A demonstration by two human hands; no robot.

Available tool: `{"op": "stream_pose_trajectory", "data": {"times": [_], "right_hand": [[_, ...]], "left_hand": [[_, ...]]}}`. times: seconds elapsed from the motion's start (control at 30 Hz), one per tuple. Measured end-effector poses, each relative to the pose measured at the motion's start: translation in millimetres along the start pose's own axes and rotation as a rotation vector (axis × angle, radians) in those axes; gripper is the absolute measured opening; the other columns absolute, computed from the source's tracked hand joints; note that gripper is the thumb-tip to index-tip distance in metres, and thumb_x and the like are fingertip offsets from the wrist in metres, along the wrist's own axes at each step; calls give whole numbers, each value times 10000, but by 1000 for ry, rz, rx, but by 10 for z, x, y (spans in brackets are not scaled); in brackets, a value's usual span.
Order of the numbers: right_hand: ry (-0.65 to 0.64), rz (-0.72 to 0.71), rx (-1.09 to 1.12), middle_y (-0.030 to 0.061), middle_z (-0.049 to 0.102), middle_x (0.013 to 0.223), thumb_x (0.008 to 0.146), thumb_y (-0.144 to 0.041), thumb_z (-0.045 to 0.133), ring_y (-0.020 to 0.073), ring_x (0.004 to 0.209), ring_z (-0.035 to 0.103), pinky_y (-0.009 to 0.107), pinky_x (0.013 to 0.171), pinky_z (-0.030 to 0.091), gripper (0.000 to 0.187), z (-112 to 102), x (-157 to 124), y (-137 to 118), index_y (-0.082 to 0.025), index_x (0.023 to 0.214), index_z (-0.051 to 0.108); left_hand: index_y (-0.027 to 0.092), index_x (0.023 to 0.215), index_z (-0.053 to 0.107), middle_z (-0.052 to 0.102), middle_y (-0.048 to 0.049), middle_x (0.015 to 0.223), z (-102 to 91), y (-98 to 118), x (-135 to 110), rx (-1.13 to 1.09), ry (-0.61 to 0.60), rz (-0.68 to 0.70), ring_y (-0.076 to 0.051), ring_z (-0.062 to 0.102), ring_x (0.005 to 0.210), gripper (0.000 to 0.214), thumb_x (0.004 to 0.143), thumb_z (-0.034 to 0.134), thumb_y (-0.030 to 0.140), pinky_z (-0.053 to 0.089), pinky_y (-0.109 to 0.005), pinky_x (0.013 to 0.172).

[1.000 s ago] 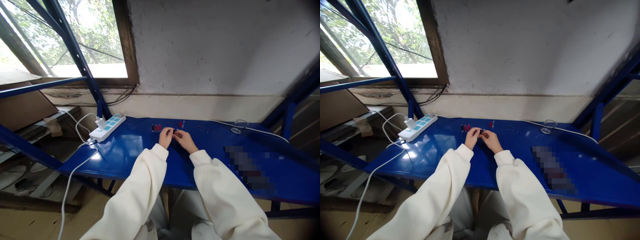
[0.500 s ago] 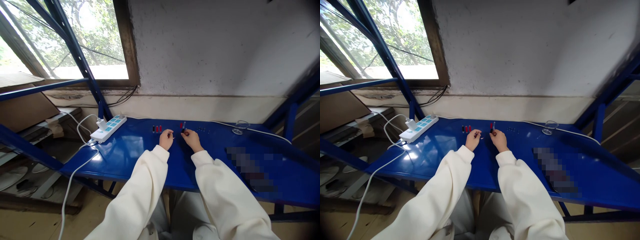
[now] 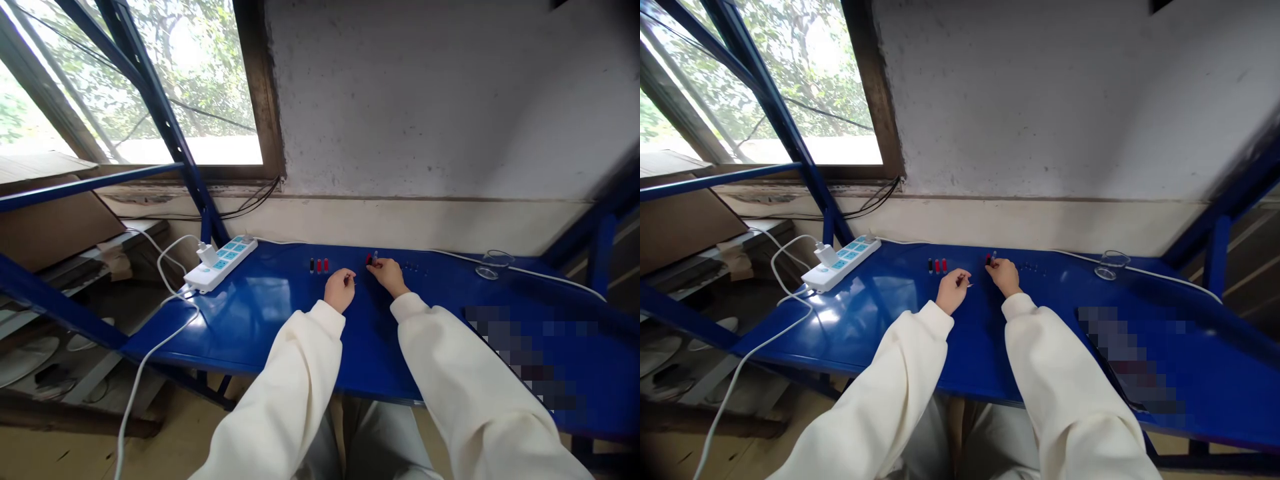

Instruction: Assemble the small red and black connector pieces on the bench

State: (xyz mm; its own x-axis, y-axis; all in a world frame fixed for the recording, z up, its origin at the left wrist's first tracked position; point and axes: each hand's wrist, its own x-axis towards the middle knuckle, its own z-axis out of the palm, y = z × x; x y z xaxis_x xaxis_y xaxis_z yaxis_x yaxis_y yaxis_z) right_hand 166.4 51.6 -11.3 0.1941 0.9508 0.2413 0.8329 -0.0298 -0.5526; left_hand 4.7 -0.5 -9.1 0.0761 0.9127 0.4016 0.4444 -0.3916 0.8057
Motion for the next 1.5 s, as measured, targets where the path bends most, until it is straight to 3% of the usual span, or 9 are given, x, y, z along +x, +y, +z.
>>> {"op": "stream_pose_trajectory", "data": {"times": [0.6, 0.9, 1.33, 1.5], "right_hand": [[-72, 46, -110, 53, 659, 720, 701, -376, 584, 169, 708, 601, 221, 555, 379, 210, -17, 88, 28, -191, 761, 662], [-72, 66, -170, 46, 639, 628, 714, -474, 550, 176, 666, 600, 232, 545, 373, 300, -65, 60, 53, -203, 728, 677], [-44, 68, -197, 80, 665, 750, 711, -457, 566, 202, 711, 612, 239, 538, 382, 305, -58, 53, 66, -202, 818, 694], [-70, 85, -180, 69, 660, 711, 707, -466, 567, 197, 689, 609, 243, 534, 387, 321, -80, 56, 45, -205, 845, 693]], "left_hand": [[160, 808, 591, 627, -36, 789, 12, 3, -14, 73, -37, 45, -116, 573, 704, 188, 746, 421, 108, 459, -246, 688], [166, 808, 597, 632, -34, 802, 11, -9, -12, 107, -52, 51, -116, 577, 708, 183, 755, 428, 118, 458, -240, 676], [170, 818, 596, 624, -41, 800, -7, -1, -21, 128, -64, 62, -137, 585, 743, 194, 766, 415, 123, 457, -256, 697], [184, 1010, 561, 630, -73, 843, -82, 0, -12, 324, -5, -25, -169, 593, 734, 271, 776, 429, 151, 442, -256, 656]]}}
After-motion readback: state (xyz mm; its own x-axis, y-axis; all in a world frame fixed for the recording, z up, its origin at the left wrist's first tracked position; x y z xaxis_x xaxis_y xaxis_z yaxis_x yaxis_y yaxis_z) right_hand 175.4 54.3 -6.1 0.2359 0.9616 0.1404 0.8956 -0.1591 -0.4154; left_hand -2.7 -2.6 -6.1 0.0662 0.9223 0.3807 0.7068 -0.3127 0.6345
